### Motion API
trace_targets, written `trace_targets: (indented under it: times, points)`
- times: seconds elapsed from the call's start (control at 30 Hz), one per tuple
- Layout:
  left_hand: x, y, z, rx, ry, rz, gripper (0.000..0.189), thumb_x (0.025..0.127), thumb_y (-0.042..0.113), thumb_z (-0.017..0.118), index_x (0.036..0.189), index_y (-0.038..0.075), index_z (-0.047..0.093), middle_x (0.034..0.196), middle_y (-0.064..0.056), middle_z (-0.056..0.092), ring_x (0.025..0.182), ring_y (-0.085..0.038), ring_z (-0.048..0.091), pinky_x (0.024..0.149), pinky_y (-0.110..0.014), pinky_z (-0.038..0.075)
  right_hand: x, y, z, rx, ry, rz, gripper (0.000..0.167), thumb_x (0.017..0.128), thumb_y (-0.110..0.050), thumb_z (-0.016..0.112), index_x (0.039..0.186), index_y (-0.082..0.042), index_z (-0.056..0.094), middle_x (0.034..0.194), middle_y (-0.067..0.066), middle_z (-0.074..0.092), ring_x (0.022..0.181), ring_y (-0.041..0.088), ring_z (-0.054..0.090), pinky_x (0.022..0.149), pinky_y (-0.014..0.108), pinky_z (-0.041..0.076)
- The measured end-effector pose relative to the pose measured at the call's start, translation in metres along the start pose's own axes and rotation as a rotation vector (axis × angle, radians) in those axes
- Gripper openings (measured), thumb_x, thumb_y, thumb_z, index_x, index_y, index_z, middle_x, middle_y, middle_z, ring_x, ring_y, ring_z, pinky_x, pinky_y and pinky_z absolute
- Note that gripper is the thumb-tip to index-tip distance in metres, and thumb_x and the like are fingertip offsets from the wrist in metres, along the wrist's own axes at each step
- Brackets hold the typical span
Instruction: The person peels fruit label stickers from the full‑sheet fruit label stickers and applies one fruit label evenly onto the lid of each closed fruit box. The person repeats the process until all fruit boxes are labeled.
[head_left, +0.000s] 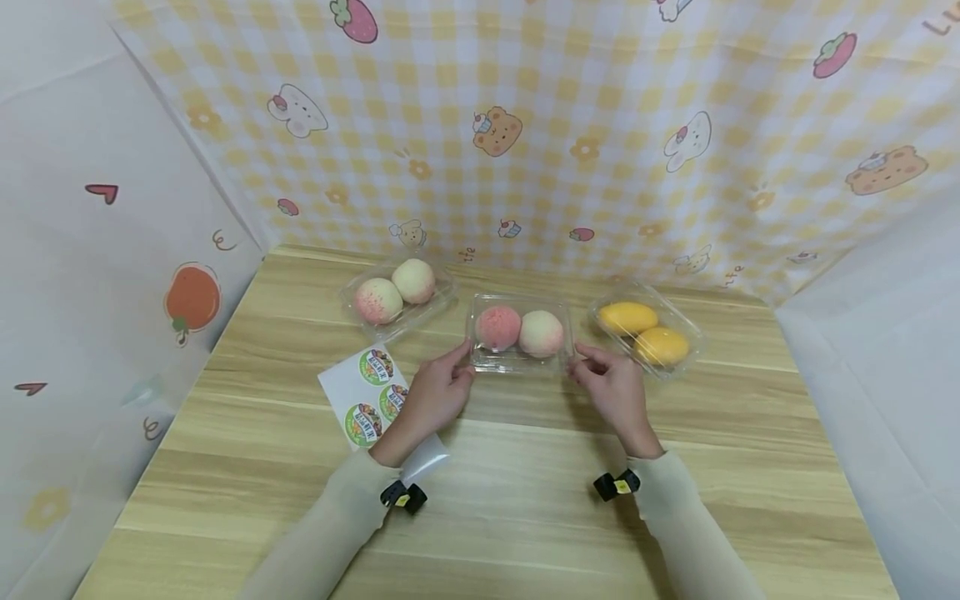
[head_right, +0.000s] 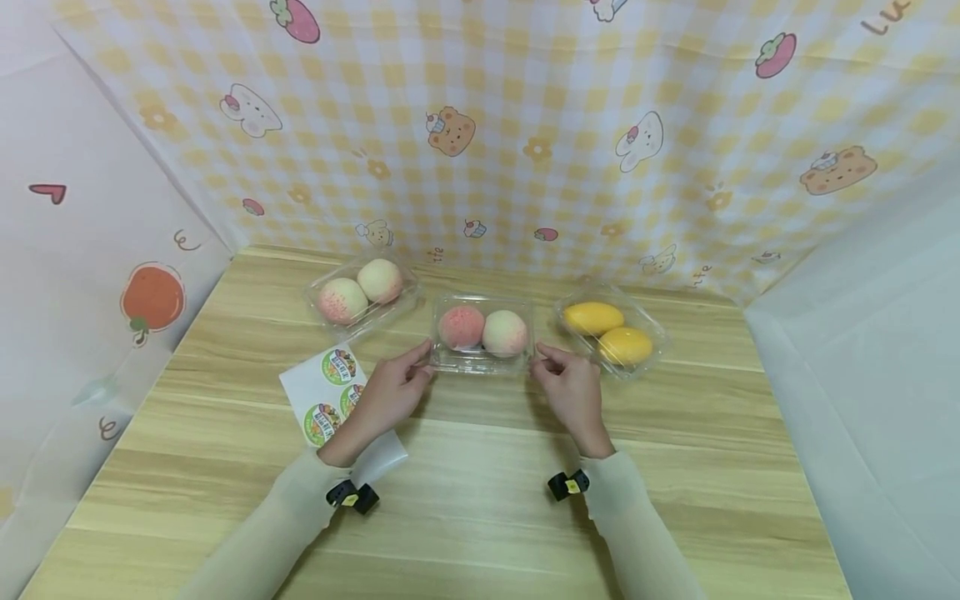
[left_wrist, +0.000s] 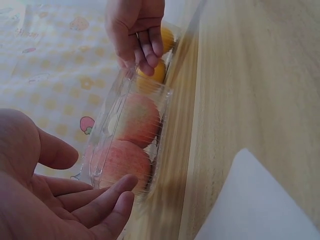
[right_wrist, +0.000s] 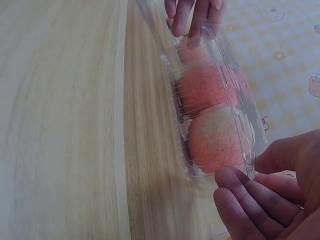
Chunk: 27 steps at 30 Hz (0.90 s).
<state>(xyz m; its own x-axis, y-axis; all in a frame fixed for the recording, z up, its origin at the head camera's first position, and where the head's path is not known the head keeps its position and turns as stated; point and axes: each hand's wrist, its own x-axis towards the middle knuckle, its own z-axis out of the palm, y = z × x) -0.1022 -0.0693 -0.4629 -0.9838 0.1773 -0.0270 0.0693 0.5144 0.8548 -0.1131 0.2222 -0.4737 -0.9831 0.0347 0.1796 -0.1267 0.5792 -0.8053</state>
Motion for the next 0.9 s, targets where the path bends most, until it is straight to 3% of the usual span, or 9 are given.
trace_targets:
  times: [0.47, 0.67, 0.9]
  points:
    - [-0.0061, -0.0023, -0.0004, -0.007, 0.008, 0.003, 0.055, 0.109, 0.016, 0.062, 0.161, 0.002, 0.052, 0.06, 0.004, 0.048, 0.049, -0.01, 0.039, 0.046, -0.026, 0.033, -0.0062, -0.0002, 0.0013, 0.015, 0.012, 0.023, 0.026, 0.096, 0.001, 0.078, 0.122, 0.005, 0.08, 0.088, 0.014, 0.081, 0.071, 0.011, 0.072, 0.055, 0.018, 0.047]
    - [-0.008, -0.0036, -0.0024, 0.002, 0.007, 0.003, 0.054, 0.109, 0.016, 0.06, 0.161, 0.002, 0.053, 0.06, 0.005, 0.046, 0.05, -0.01, 0.038, 0.048, -0.026, 0.032, -0.0086, -0.0006, 0.0028, 0.049, 0.012, 0.032, 0.026, 0.098, 0.001, 0.077, 0.124, 0.006, 0.08, 0.09, 0.016, 0.081, 0.071, 0.015, 0.074, 0.054, 0.017, 0.047]
    - [-0.0095, -0.0055, -0.0086, -0.014, -0.026, 0.0, 0.055, 0.11, 0.018, 0.06, 0.163, 0.007, 0.051, 0.07, -0.004, 0.058, 0.054, -0.012, 0.047, 0.049, -0.026, 0.038, -0.0091, 0.0011, 0.0016, 0.087, 0.005, 0.069, 0.029, 0.098, 0.0, 0.078, 0.127, 0.005, 0.077, 0.089, 0.017, 0.081, 0.071, 0.016, 0.076, 0.058, 0.016, 0.051]
